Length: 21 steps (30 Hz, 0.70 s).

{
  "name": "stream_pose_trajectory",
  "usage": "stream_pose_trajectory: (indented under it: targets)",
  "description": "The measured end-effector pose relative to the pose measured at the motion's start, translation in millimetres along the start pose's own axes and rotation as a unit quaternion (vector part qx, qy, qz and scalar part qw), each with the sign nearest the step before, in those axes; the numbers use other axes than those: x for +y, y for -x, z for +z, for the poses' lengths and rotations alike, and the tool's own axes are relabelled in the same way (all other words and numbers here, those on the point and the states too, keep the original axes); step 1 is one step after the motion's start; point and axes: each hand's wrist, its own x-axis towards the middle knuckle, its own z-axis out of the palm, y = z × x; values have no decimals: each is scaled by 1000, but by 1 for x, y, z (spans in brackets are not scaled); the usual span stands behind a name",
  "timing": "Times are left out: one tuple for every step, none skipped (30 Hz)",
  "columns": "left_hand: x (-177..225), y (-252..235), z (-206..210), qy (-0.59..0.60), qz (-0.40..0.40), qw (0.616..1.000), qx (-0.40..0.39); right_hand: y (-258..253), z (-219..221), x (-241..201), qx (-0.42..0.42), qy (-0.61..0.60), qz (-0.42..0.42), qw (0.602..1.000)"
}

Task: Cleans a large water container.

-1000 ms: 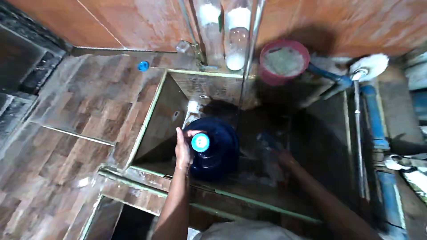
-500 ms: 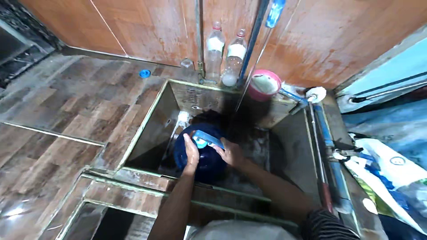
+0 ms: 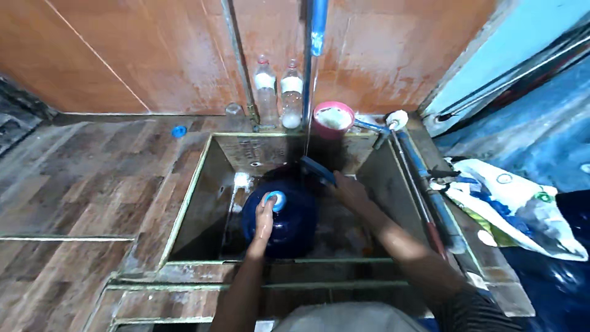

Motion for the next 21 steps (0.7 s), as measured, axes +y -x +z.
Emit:
stream_pose_trajectory:
  targets:
    - [2,-1,-3,-33,14,999,3,0,14,22,-19,12,43,999]
    - [3,-2,-4,-74,42,996,4,2,31,40,-52,27,84,995]
    - [8,-3,-4,-108,82,991,-4,6,49,57,-83,34,117,989]
    - [17,-2,0,-128,123,984,-11,10,67,71,-109,26,142,984]
    - [28,0,6,-133,146,980,-25,12,82,83,-135,16,150,979]
    - [39,5,14,-115,148,981,-44,16,94,92,-152,8,139,979]
    - [49,8,24,-62,129,987,-70,20,100,95,-155,-2,121,980]
    - [56,11,34,16,75,992,-102,27,99,91,-146,-11,98,984]
    - [61,13,44,87,-3,988,-131,35,92,83,-116,-30,61,991]
    - [62,14,53,139,-88,975,-151,44,83,73,-61,-65,5,996]
    - [60,15,61,184,-164,956,-156,52,71,61,-2,-104,-53,993]
    - [56,15,68,221,-221,937,-159,61,62,49,55,-142,-105,983]
    - [49,17,74,250,-257,919,-163,67,58,37,113,-172,-147,967]
    - [43,20,80,274,-278,905,-168,72,58,28,160,-186,-171,954]
    - [39,23,85,301,-287,892,-175,76,59,21,182,-192,-175,948]
    - [38,27,91,328,-293,880,-179,79,61,16,190,-192,-167,948]
    - [38,32,96,350,-295,871,-175,82,62,13,187,-192,-155,951]
    - [40,37,99,364,-294,867,-168,85,63,12,182,-193,-142,953]
    - [43,43,102,374,-293,866,-157,89,62,11,175,-194,-130,957]
    - [47,50,105,378,-293,867,-140,93,61,10,170,-198,-122,958]
    - [53,58,107,384,-296,866,-123,98,59,10,162,-202,-114,959]
